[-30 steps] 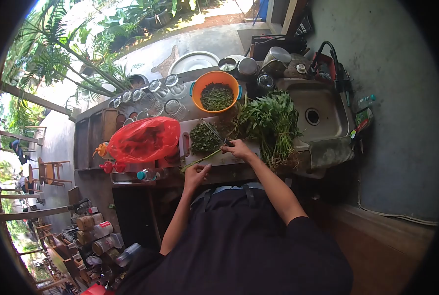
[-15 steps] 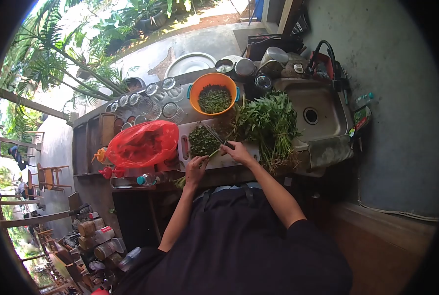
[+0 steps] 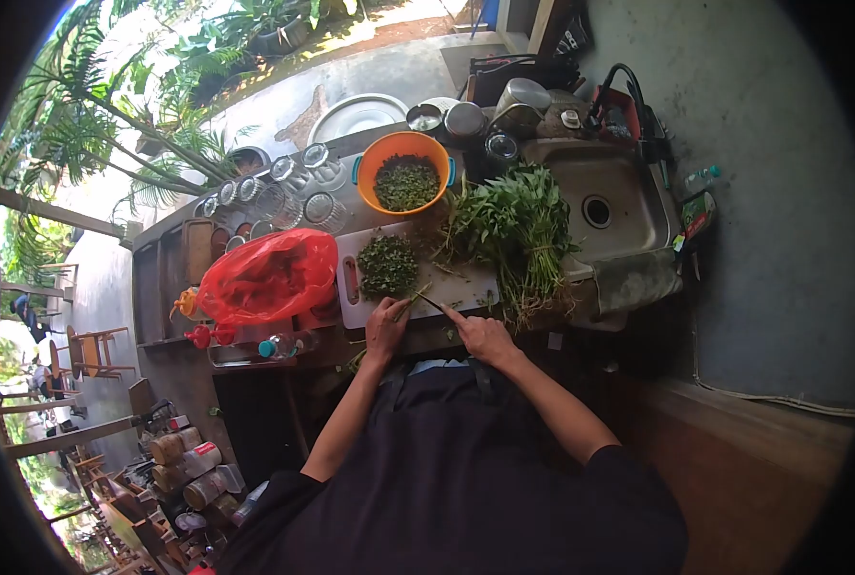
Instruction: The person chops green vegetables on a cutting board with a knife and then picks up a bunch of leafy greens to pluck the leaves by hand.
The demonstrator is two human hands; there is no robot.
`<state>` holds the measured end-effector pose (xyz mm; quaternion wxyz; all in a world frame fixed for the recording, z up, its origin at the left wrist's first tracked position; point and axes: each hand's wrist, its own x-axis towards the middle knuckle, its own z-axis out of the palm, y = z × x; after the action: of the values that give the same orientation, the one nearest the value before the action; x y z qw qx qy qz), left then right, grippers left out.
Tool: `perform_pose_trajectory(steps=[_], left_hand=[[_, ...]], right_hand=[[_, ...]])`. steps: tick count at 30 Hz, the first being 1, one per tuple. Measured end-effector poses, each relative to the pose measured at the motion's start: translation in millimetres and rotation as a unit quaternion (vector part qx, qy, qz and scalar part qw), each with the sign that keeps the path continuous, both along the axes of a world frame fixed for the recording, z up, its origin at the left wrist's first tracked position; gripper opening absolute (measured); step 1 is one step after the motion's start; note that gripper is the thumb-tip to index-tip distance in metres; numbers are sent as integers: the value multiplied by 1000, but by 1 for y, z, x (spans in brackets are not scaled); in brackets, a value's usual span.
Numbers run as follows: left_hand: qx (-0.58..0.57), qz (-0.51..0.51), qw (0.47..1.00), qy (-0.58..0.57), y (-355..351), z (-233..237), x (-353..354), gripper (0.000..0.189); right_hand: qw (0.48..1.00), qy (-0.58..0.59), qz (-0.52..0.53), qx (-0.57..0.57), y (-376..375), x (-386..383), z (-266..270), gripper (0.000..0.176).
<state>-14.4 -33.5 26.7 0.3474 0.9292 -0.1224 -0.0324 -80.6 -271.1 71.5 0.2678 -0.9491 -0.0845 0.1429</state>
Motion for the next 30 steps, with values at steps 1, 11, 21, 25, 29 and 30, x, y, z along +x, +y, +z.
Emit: perform_pose_trajectory(steps=[1, 11, 21, 25, 29, 30], left_hand=[[0, 3, 1000, 1, -2, -2, 1, 22], [7, -15, 1000, -8, -5, -10, 7, 22], [11, -4, 1000, -4, -8, -10, 6, 21], [19, -3, 999, -27, -5, -11, 4, 20], [9, -4, 1000, -15, -5, -10, 5, 21], [8, -3, 1000, -15, -5, -10, 5, 21]], right_hand=[[1000, 0, 6, -25, 1, -1, -2, 60], [997, 46, -1, -66, 20, -3, 13, 71], [997, 34, 14, -64, 19, 0, -31, 82], [998, 3, 20, -66, 17, -1, -48, 84], [999, -23, 13, -43, 9, -2, -46, 76], [999, -23, 13, -44, 7, -2, -41, 76]])
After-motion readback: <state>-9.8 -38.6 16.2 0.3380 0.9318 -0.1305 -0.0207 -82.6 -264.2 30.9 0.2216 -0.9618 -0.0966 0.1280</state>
